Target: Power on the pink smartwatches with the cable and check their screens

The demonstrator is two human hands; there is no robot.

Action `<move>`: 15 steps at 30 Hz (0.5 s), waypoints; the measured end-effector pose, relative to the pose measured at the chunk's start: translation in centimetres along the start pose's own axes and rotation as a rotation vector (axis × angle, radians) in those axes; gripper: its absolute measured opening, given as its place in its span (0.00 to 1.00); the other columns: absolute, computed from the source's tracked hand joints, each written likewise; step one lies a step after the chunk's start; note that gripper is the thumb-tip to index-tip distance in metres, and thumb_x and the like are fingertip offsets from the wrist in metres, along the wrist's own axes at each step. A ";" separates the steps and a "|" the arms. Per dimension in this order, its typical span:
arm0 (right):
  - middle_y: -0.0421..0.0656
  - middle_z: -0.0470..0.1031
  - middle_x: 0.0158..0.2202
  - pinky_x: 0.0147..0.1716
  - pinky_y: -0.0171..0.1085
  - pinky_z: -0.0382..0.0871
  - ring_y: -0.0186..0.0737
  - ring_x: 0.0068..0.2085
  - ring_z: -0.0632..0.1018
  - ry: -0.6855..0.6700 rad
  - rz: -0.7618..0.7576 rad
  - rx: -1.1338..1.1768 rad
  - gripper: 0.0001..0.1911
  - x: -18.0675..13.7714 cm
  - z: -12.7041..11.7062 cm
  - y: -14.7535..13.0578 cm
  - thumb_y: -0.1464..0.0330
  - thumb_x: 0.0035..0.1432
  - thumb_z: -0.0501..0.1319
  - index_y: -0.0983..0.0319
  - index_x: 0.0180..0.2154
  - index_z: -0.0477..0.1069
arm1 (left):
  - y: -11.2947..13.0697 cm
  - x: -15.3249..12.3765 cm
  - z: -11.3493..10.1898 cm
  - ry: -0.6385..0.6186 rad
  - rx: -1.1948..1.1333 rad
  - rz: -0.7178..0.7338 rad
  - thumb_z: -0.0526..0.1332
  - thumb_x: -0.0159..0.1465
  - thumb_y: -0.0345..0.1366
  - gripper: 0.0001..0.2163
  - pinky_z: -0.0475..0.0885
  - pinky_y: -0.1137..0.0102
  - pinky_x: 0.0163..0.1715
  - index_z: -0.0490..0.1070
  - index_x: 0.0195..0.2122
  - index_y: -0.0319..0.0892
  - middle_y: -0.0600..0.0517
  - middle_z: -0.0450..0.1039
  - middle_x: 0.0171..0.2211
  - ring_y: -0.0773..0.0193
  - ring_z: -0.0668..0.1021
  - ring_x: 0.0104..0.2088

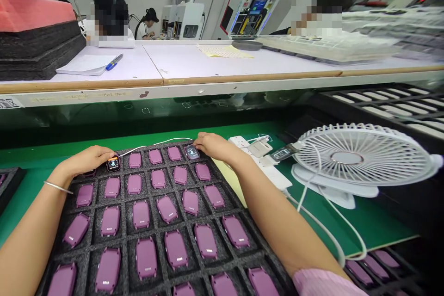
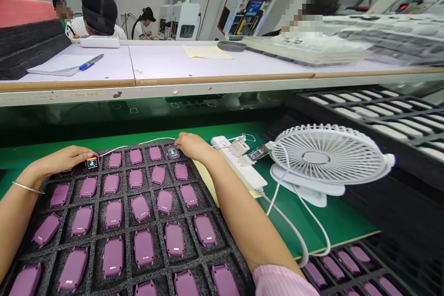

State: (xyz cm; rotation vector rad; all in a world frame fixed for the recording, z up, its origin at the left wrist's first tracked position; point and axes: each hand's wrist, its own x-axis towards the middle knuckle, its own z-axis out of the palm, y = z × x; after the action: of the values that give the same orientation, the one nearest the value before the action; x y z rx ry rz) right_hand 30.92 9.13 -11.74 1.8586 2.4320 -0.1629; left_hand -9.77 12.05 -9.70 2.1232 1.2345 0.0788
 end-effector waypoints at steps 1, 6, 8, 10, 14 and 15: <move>0.48 0.78 0.42 0.41 0.36 0.68 0.44 0.43 0.79 0.004 0.004 -0.001 0.16 0.0 -0.1 0.0 0.73 0.66 0.54 0.60 0.41 0.82 | 0.0 0.1 0.0 -0.002 -0.007 -0.011 0.52 0.63 0.56 0.24 0.74 0.66 0.51 0.81 0.42 0.46 0.51 0.83 0.47 0.51 0.81 0.48; 0.48 0.78 0.45 0.45 0.37 0.68 0.46 0.47 0.79 0.013 -0.003 0.011 0.16 0.0 -0.1 0.2 0.73 0.66 0.55 0.58 0.45 0.82 | 0.0 0.2 -0.1 -0.010 -0.058 -0.077 0.55 0.59 0.61 0.26 0.74 0.65 0.52 0.81 0.42 0.46 0.51 0.83 0.46 0.50 0.80 0.49; 0.48 0.78 0.44 0.45 0.37 0.69 0.46 0.46 0.80 0.012 -0.011 0.020 0.16 0.0 0.0 0.4 0.72 0.66 0.55 0.58 0.45 0.82 | 0.1 0.2 -0.2 -0.009 -0.099 -0.106 0.58 0.56 0.62 0.27 0.74 0.65 0.52 0.81 0.42 0.46 0.50 0.83 0.47 0.50 0.80 0.49; 0.48 0.78 0.44 0.45 0.37 0.69 0.45 0.46 0.80 0.015 -0.023 0.029 0.16 0.1 0.1 0.6 0.72 0.66 0.55 0.58 0.45 0.82 | 0.3 0.1 -0.2 -0.008 -0.148 -0.124 0.60 0.54 0.62 0.27 0.74 0.65 0.52 0.81 0.42 0.46 0.50 0.83 0.47 0.50 0.80 0.50; 0.48 0.79 0.44 0.45 0.37 0.69 0.46 0.47 0.80 0.022 -0.040 0.037 0.17 0.4 0.4 0.8 0.73 0.66 0.55 0.59 0.45 0.82 | 0.4 -0.1 -0.3 -0.002 -0.197 -0.135 0.62 0.53 0.62 0.26 0.74 0.65 0.51 0.80 0.41 0.46 0.50 0.83 0.46 0.52 0.80 0.49; 0.48 0.79 0.44 0.45 0.37 0.69 0.46 0.46 0.80 0.024 -0.043 0.036 0.17 0.4 0.4 0.8 0.73 0.66 0.55 0.60 0.45 0.82 | 0.4 -0.1 -0.4 -0.004 -0.198 -0.130 0.62 0.54 0.61 0.26 0.74 0.65 0.50 0.80 0.41 0.45 0.50 0.83 0.45 0.53 0.80 0.48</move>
State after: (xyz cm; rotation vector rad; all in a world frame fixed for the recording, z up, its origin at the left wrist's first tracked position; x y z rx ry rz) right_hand 31.61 9.68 -12.21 1.8347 2.5026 -0.1893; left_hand -9.71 12.01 -9.15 1.8686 1.3033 0.1344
